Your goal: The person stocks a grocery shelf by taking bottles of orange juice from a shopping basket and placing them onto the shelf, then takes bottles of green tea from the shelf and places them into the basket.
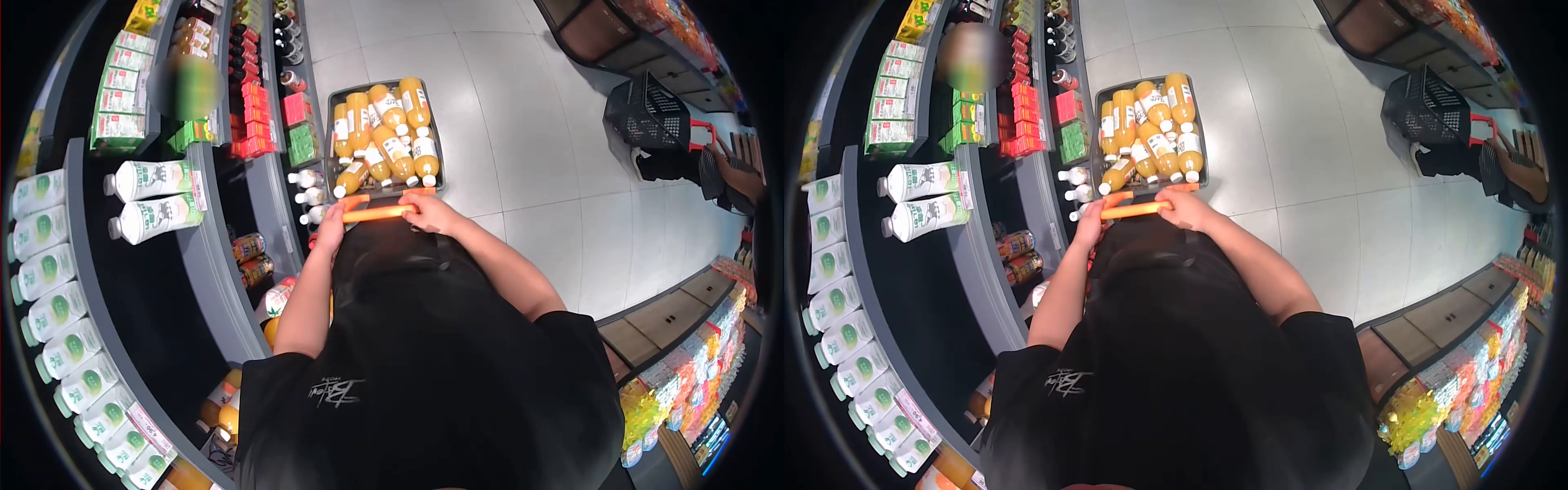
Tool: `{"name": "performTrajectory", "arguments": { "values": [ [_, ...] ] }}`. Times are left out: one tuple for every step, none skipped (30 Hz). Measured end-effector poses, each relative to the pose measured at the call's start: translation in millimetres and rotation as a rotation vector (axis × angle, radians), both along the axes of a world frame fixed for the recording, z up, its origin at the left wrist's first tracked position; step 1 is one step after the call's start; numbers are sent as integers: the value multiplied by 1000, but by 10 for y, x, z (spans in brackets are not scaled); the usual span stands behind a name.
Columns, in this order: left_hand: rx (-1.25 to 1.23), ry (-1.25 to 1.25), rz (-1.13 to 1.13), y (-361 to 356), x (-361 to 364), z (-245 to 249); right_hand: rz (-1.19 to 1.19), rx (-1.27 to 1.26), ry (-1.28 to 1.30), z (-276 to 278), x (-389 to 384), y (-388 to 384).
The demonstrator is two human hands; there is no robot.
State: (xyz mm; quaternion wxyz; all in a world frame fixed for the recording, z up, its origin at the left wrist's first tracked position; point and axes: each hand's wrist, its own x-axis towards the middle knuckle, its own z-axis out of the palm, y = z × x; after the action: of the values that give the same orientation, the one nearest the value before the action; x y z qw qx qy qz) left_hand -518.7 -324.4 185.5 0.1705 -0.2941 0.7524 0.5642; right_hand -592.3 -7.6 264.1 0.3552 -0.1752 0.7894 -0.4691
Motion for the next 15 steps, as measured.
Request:
{"name": "performTrajectory", "arguments": {
  "values": [
    [151, -89, 36, -49, -7, 117, -9, 25, 43, 44, -66, -29],
    [166, -115, 130, -30, -7, 217, -17, 51, 87, 82, -133, -55],
    [182, -142, 225, -27, 21, 241, -34, 49, 187, 46, -210, -75],
    [198, -177, 322, -8, 82, 271, -50, 47, 281, 25, -280, -91],
    [257, -203, 412, -72, 192, 164, -69, 42, 382, -29, -321, -130],
    [294, -235, 375, -251, 414, -196, -89, 45, 399, -55, -366, -176],
    [326, -270, 335, -477, 716, -666, -113, 47, 413, -78, -404, -221],
    [358, -306, 294, -597, 964, -886, -138, 47, 425, -99, -434, -266],
    [526, -325, 353, -531, 1110, -628, -154, 55, 441, -124, -458, -303],
    [687, -356, 415, -465, 1267, -378, -157, 62, 429, -144, -487, -335],
    [673, -423, 407, -435, 1431, -227, -154, 77, 381, -63, -544, -264],
    [628, -457, 369, -474, 1587, -273, -155, 84, 383, -81, -611, -321],
    [581, -485, 337, -527, 1723, -314, -159, 94, 377, -132, -666, -362],
    [536, -504, 317, -578, 1797, -339, -133, 95, 344, -127, -751, -390],
    [509, -510, 306, -611, 1827, -348, -108, 98, 308, -111, -824, -420]
  ]
}}
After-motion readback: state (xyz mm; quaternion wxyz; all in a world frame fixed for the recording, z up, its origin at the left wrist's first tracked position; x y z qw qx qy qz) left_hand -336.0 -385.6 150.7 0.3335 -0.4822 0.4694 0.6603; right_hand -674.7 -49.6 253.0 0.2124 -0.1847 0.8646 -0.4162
